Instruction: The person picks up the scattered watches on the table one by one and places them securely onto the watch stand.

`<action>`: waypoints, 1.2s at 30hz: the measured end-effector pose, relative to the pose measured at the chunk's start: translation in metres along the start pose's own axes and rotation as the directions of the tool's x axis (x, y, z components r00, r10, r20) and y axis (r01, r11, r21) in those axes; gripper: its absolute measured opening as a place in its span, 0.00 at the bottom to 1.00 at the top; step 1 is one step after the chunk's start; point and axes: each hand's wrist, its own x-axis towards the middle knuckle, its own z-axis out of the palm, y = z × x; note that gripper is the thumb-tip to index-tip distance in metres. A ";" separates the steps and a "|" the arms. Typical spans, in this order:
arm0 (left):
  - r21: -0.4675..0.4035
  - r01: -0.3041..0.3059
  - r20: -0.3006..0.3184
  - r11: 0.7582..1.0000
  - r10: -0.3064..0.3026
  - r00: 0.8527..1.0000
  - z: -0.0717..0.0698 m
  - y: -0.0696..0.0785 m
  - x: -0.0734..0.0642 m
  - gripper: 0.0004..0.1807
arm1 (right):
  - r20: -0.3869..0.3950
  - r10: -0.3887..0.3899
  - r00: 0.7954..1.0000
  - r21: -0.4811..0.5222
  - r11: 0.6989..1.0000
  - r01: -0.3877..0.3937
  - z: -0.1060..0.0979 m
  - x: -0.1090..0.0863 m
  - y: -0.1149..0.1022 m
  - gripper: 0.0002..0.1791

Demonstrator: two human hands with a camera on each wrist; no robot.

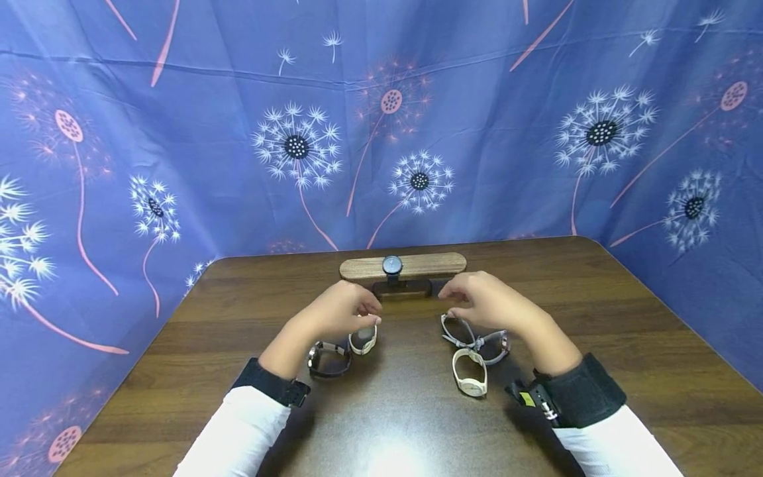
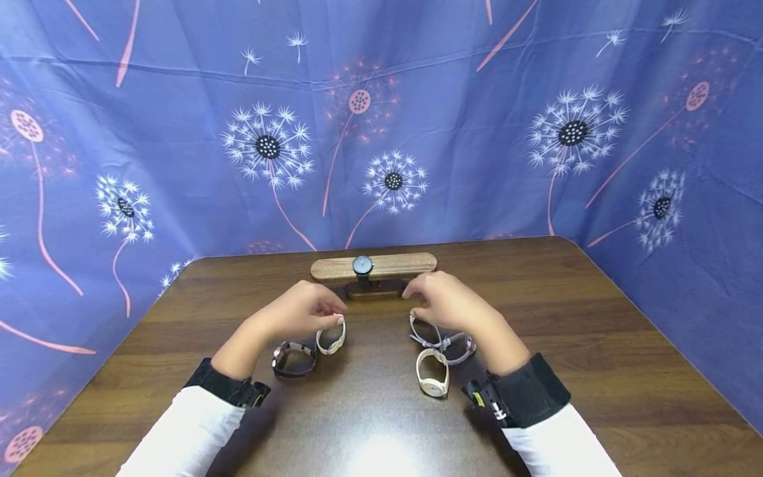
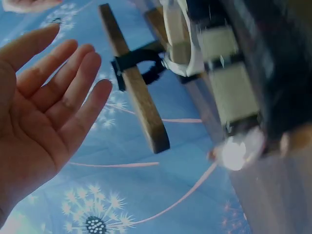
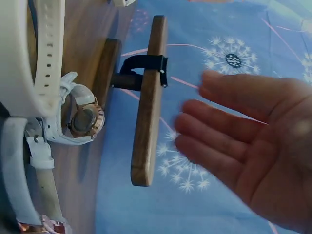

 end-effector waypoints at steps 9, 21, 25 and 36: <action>-0.100 0.021 -0.005 0.995 -0.022 1.000 0.012 0.017 -0.023 0.10 | 0.241 -0.029 0.970 0.131 0.991 -0.003 0.011 -0.019 -0.013 0.10; -0.044 0.027 0.006 0.999 -0.027 1.000 0.014 0.026 -0.026 0.09 | 0.389 0.026 0.921 0.174 0.980 -0.101 0.017 -0.030 -0.029 0.11; -0.040 0.030 0.005 0.999 -0.030 1.000 0.015 0.025 -0.026 0.09 | 0.422 0.032 0.906 0.141 0.985 -0.101 0.019 -0.031 -0.032 0.12; -0.039 0.025 0.013 0.999 -0.024 1.000 0.016 0.025 -0.026 0.09 | 0.452 0.038 0.891 0.008 0.999 -0.047 0.027 -0.031 -0.037 0.15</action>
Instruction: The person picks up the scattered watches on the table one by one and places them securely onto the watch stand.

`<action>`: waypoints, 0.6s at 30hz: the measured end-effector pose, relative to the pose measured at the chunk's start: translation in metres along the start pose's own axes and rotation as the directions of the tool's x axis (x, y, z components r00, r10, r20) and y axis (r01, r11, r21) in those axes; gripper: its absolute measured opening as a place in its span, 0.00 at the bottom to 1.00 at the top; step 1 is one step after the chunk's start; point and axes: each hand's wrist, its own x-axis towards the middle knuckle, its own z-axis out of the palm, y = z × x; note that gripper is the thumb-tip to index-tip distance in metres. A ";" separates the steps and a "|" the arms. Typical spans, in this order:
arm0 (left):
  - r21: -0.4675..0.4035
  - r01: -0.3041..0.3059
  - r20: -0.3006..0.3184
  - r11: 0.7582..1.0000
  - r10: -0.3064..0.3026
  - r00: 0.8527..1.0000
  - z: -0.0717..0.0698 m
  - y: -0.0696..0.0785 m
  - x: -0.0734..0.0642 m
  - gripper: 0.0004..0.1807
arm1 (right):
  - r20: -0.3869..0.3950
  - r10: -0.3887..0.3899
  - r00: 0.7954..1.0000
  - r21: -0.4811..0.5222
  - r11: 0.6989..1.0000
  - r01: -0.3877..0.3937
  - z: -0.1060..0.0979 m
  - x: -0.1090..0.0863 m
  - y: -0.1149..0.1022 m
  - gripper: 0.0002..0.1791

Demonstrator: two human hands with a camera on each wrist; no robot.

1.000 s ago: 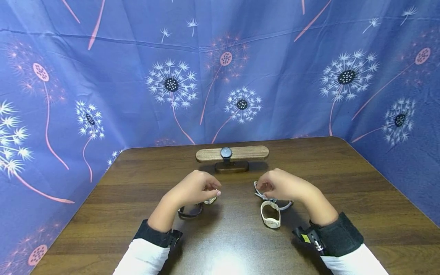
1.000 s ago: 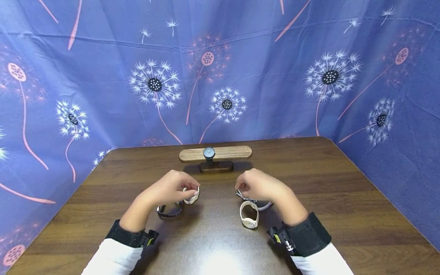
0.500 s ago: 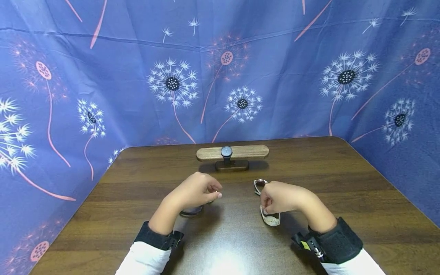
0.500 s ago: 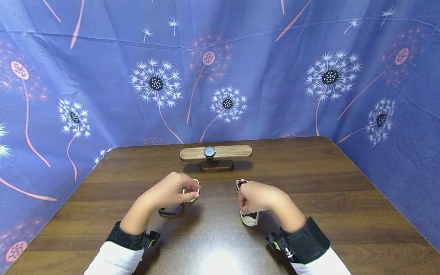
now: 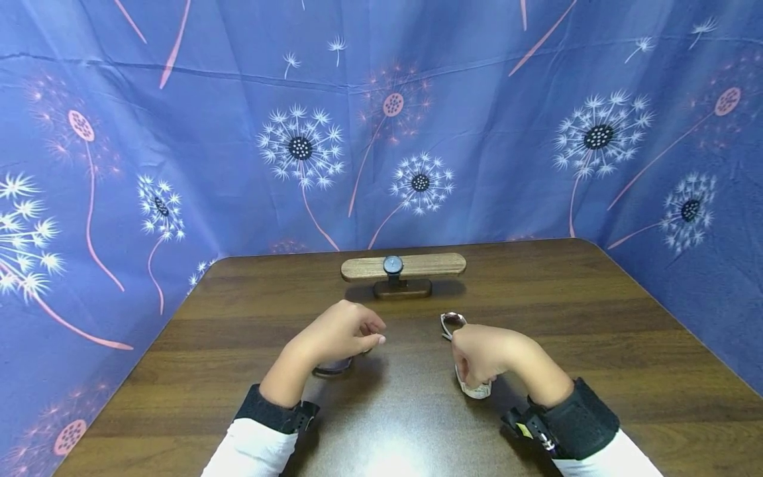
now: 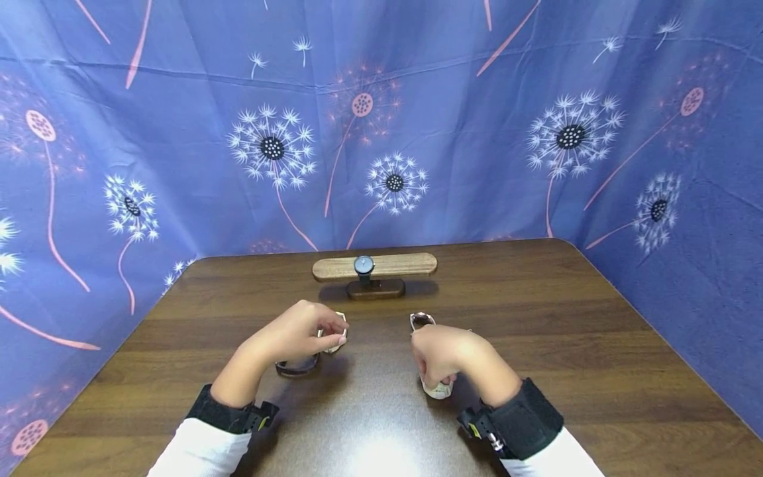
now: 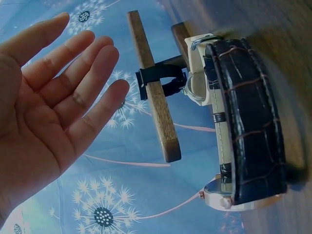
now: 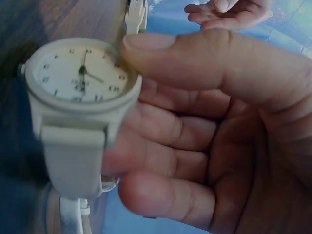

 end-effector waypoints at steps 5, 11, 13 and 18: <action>-0.010 -0.008 0.006 1.000 0.008 1.000 0.002 0.002 0.000 0.08 | -0.027 -0.029 0.999 0.009 1.000 0.029 -0.002 -0.002 -0.004 0.14; -0.010 -0.034 -0.006 0.999 0.034 0.999 0.004 0.004 0.002 0.09 | -0.126 -0.118 0.985 0.052 0.991 0.126 -0.011 -0.006 -0.003 0.15; -0.004 -0.051 -0.025 0.999 0.051 0.998 0.005 0.005 0.002 0.10 | -0.166 -0.147 0.975 0.066 0.985 0.160 -0.014 -0.006 -0.002 0.13; -0.012 -0.128 -0.152 0.992 0.125 0.980 0.007 0.009 0.004 0.10 | -0.310 -0.211 0.927 0.106 0.961 0.254 -0.019 -0.004 0.002 0.08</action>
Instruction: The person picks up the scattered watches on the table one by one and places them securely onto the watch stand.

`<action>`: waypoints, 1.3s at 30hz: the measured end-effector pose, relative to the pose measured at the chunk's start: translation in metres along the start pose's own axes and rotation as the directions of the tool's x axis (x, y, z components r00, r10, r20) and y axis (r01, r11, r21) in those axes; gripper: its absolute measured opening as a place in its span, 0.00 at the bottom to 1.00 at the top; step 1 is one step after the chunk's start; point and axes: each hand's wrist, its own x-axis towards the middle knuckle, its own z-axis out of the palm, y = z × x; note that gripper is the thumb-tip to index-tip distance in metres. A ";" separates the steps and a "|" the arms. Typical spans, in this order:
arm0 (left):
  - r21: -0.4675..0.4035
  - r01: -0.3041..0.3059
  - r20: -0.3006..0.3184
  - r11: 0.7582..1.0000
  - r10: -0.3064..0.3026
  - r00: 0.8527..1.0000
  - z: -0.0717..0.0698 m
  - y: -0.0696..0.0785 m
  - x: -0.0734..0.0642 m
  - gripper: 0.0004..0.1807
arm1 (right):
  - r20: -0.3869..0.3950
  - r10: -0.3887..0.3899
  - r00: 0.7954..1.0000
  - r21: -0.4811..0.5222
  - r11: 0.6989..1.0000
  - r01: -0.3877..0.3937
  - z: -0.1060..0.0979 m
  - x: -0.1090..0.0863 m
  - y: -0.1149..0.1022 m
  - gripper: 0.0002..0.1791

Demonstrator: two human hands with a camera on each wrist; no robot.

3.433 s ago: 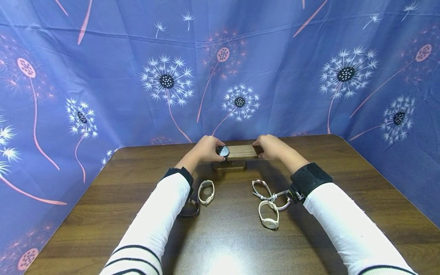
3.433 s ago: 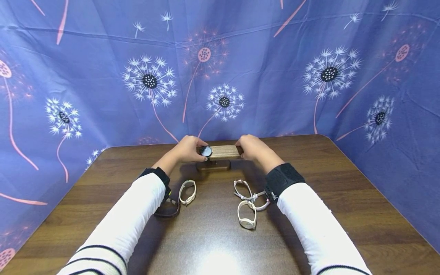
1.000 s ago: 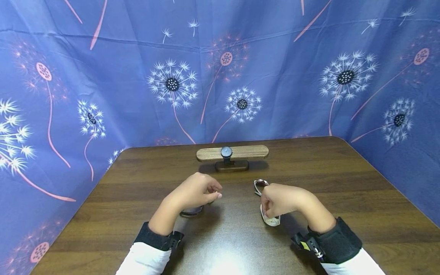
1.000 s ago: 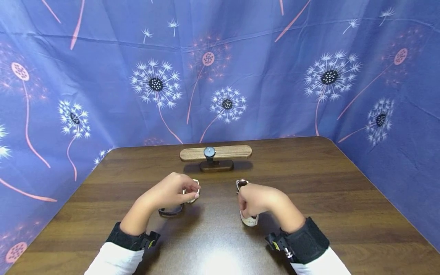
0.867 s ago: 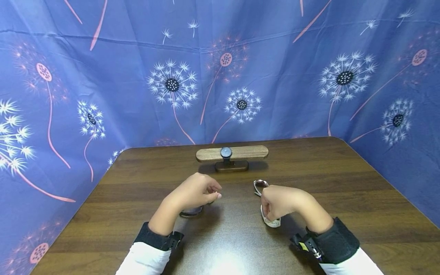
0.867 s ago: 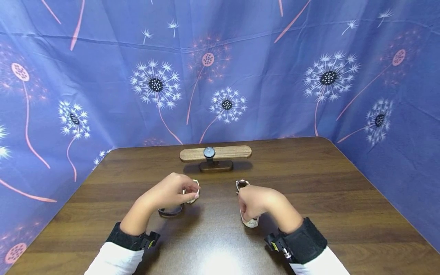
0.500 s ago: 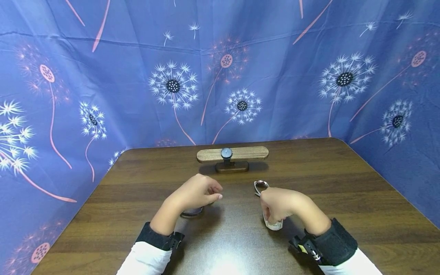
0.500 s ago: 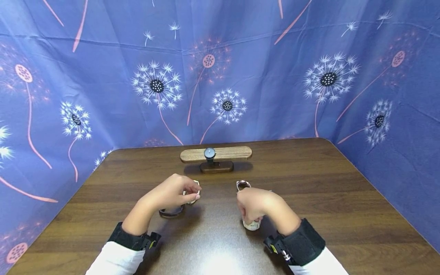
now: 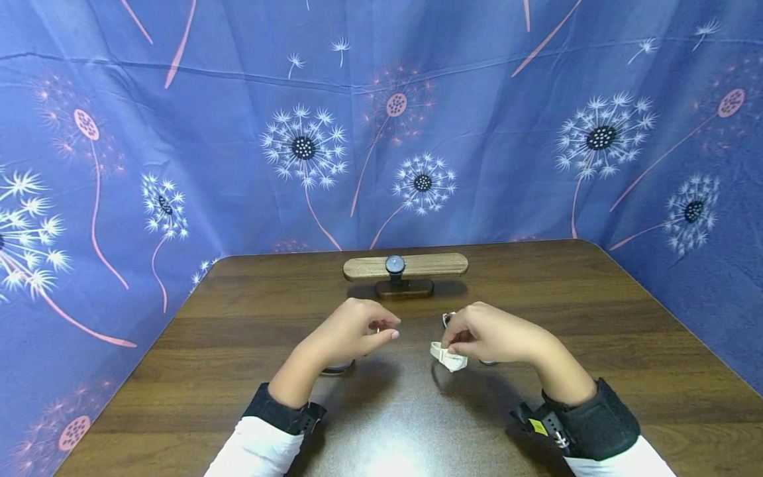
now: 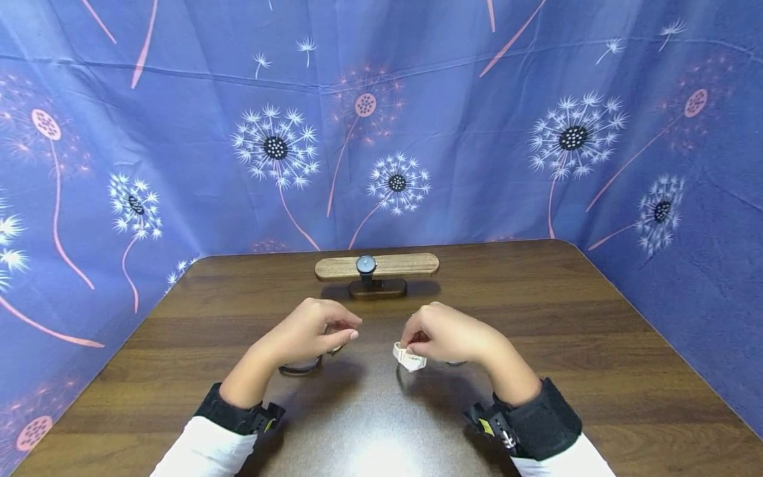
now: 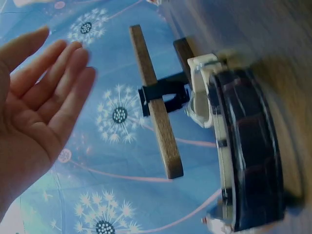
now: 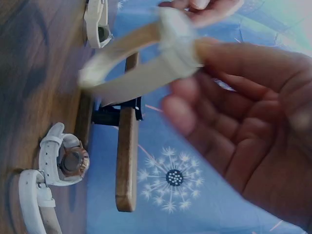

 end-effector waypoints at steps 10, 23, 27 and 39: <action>-0.245 -0.154 -0.210 0.957 0.103 0.972 0.006 0.017 0.004 0.11 | -0.299 -0.109 0.948 0.202 0.964 0.175 -0.002 0.004 -0.003 0.10; -0.289 -0.216 -0.241 0.933 0.148 0.959 0.015 0.028 0.007 0.09 | -0.228 -0.046 0.973 0.402 0.906 0.137 0.000 0.004 -0.013 0.06; -0.258 -0.227 -0.263 0.939 0.158 0.952 0.015 0.030 0.007 0.07 | -0.235 -0.046 0.971 0.398 0.907 0.140 0.001 0.005 -0.014 0.06; -0.033 -0.346 -0.574 0.938 0.265 0.774 0.013 0.025 0.012 0.09 | -0.527 0.160 0.835 0.284 0.959 -0.004 -0.001 0.006 -0.024 0.12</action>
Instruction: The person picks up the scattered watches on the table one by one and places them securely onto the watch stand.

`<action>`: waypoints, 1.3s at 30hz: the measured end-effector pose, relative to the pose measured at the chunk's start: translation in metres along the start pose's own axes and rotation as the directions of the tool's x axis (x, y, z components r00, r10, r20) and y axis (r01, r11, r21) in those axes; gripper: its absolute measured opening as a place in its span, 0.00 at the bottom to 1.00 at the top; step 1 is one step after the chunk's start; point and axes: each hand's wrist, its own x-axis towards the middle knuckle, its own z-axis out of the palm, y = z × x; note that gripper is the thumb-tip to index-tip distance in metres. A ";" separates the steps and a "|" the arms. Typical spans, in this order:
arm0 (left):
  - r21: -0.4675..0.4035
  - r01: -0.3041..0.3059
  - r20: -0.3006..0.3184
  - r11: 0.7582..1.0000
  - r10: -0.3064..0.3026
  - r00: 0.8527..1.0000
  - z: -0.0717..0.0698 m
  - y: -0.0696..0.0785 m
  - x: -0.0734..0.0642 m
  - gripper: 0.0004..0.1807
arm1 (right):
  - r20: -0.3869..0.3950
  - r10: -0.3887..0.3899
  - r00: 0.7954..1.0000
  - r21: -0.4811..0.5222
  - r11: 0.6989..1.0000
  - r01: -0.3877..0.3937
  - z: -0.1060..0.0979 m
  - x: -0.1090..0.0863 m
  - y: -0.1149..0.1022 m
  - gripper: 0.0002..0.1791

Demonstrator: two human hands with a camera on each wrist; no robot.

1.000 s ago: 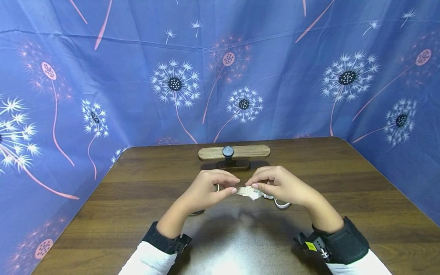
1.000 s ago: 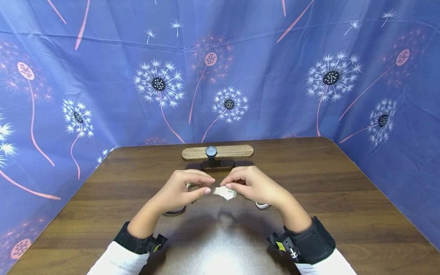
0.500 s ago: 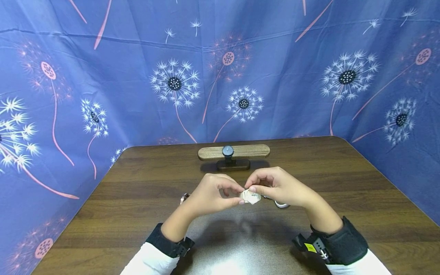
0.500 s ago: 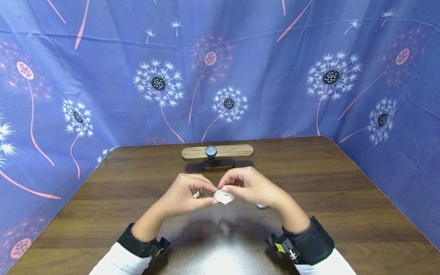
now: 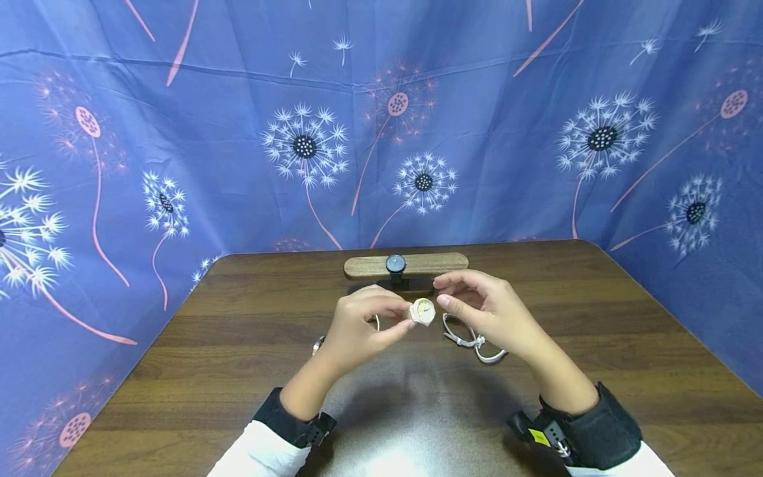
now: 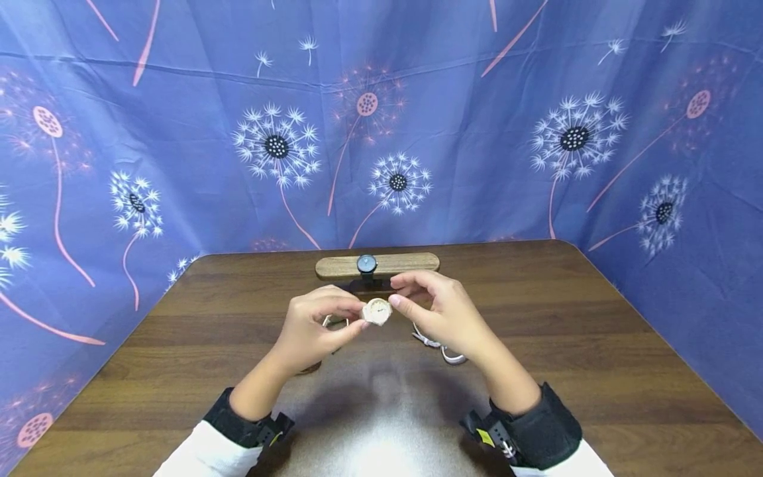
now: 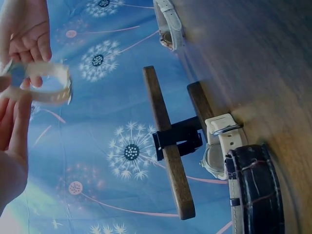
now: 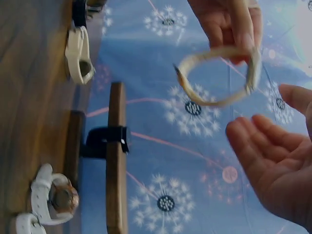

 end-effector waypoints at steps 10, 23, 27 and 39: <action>0.295 -0.269 -0.076 0.917 0.303 0.950 0.004 0.001 0.002 0.11 | -0.101 -0.102 0.990 -0.173 0.981 0.084 0.026 -0.003 -0.003 0.33; 0.404 -0.311 -0.046 0.860 0.359 0.932 0.007 0.003 0.000 0.08 | -0.221 -0.398 0.890 -0.408 0.867 0.286 0.037 -0.004 -0.004 0.31; 0.399 -0.312 -0.072 0.862 0.369 0.927 0.009 0.003 -0.001 0.07 | -0.259 -0.364 0.895 -0.314 0.908 0.278 0.040 -0.005 -0.006 0.33; 0.405 -0.350 -0.123 0.845 0.429 0.895 0.011 0.004 0.000 0.03 | -0.314 -0.328 0.891 -0.276 0.929 0.245 0.043 -0.007 -0.009 0.30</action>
